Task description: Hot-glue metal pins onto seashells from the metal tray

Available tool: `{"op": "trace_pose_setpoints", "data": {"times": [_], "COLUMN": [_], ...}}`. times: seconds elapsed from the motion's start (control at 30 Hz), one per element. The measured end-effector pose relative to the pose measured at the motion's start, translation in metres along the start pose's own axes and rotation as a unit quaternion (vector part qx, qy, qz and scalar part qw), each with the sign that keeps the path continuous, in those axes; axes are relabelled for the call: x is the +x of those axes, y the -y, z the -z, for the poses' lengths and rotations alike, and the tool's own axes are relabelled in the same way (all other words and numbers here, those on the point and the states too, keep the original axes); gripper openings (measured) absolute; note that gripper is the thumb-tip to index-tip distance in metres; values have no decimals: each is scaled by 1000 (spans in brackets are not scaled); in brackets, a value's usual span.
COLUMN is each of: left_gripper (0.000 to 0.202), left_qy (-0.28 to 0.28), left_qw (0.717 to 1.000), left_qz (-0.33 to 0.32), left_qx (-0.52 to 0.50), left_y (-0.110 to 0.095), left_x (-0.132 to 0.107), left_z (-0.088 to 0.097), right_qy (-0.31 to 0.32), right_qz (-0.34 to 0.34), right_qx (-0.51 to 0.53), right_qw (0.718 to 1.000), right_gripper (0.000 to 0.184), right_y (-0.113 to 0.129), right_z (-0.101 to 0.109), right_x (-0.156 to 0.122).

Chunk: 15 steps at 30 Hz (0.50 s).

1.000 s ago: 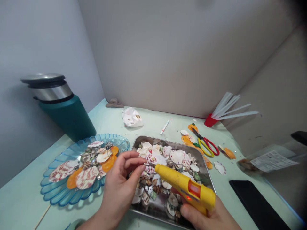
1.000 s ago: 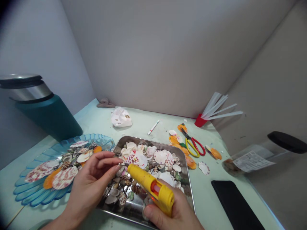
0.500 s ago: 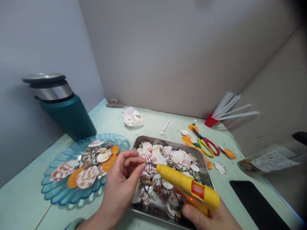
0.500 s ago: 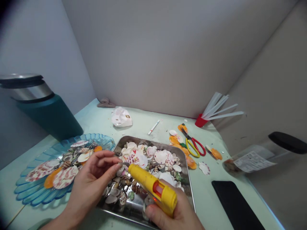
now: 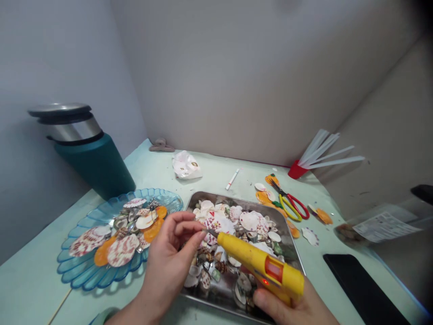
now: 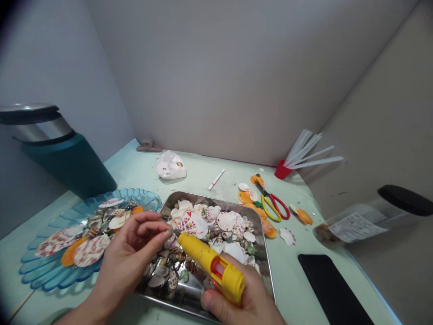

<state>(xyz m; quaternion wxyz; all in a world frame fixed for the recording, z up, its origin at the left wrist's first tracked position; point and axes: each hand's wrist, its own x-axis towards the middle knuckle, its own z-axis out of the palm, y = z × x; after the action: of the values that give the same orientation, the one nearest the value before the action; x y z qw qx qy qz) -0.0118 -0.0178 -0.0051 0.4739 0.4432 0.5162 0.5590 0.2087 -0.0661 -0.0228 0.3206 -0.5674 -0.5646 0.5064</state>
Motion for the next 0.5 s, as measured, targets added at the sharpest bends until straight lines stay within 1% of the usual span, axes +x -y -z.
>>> {"op": "trace_pose_setpoints", "data": {"times": [0.13,0.3,0.5], "left_gripper": [29,30,29], "left_qy": [-5,-3,-4], "left_qw": [1000,1000,1000], "left_qz": [2,1,3], "left_qx": [-1,0,0], "left_y": [0,0,2], "left_x": [0,-1,-1], "left_z": [0,0,2], "right_qy": [-2,1,3], "right_qz": [-1,-19,-25], "right_qx": [31,26,58], "right_qw": [1000,999,998], "right_gripper": [47,55,50], "right_y": [1,0,1], "right_z": [-2,-3,-5], "right_x": [-1,-1,0]}}
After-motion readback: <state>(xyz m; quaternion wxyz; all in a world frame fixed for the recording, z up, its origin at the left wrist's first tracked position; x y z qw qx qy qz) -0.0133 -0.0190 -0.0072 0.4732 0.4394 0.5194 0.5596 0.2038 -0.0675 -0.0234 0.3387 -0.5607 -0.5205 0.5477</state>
